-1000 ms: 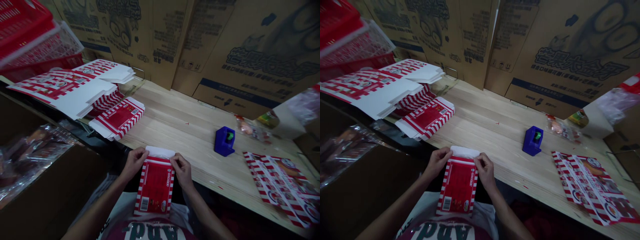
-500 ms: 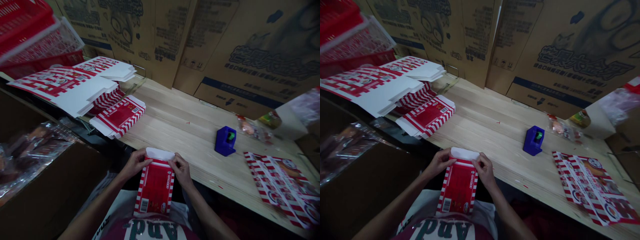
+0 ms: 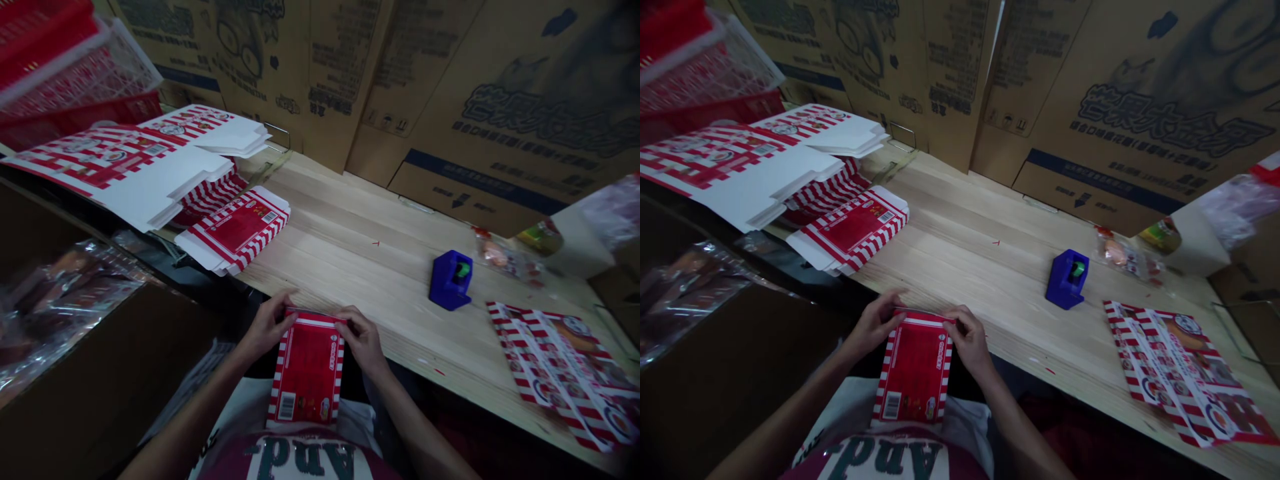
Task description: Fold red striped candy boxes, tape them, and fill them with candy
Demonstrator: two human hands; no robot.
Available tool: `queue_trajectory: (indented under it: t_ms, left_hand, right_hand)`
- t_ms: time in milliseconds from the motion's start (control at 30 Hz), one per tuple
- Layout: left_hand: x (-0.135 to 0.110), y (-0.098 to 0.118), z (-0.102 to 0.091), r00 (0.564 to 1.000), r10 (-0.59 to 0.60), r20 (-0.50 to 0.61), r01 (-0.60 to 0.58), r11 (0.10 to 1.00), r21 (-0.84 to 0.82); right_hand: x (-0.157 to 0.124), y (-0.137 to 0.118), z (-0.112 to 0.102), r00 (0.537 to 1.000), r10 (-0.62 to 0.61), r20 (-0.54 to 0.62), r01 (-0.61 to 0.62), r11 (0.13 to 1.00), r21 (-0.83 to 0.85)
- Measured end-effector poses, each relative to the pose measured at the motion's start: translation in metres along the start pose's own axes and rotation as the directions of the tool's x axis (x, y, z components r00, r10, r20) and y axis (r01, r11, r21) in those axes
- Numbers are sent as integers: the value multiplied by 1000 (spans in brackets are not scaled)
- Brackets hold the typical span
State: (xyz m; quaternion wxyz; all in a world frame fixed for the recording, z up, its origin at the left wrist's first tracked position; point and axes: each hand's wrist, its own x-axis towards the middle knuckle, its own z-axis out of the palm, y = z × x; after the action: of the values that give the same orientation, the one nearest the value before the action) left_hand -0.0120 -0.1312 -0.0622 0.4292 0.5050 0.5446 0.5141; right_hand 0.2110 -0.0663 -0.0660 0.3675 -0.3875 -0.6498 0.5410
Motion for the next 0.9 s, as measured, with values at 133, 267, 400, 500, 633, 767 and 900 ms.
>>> queue_trajectory:
  t_ms: [133, 267, 400, 500, 633, 767, 900]
  left_hand:
    - [1, 14, -7, 995, 34, 93, -49, 985, 164]
    - [5, 28, -9, 995, -32, 93, 13, 981, 196]
    - [14, 36, -13, 991, -21, 132, -14, 966, 258]
    - [23, 43, -18, 980, -63, 189, 13, 967, 254]
    - [34, 51, -20, 960, -145, 241, 95, 973, 209]
    - [37, 55, -18, 960, -131, 247, 89, 980, 177]
    - [32, 54, -19, 961, -5, 276, -64, 969, 239]
  right_hand:
    - [1, -4, -3, 998, 47, 41, -48, 998, 31]
    - [7, -10, -7, 984, 131, 119, -138, 989, 54]
    - [18, -20, -13, 968, 165, 188, -172, 985, 23]
    - [28, -32, -15, 955, 172, 241, -185, 982, 32]
    - [38, -44, -17, 934, 179, 307, -205, 977, 53]
    - [42, -48, -19, 933, 170, 316, -195, 980, 47]
    - [35, -49, -21, 948, 109, 299, -106, 994, -27]
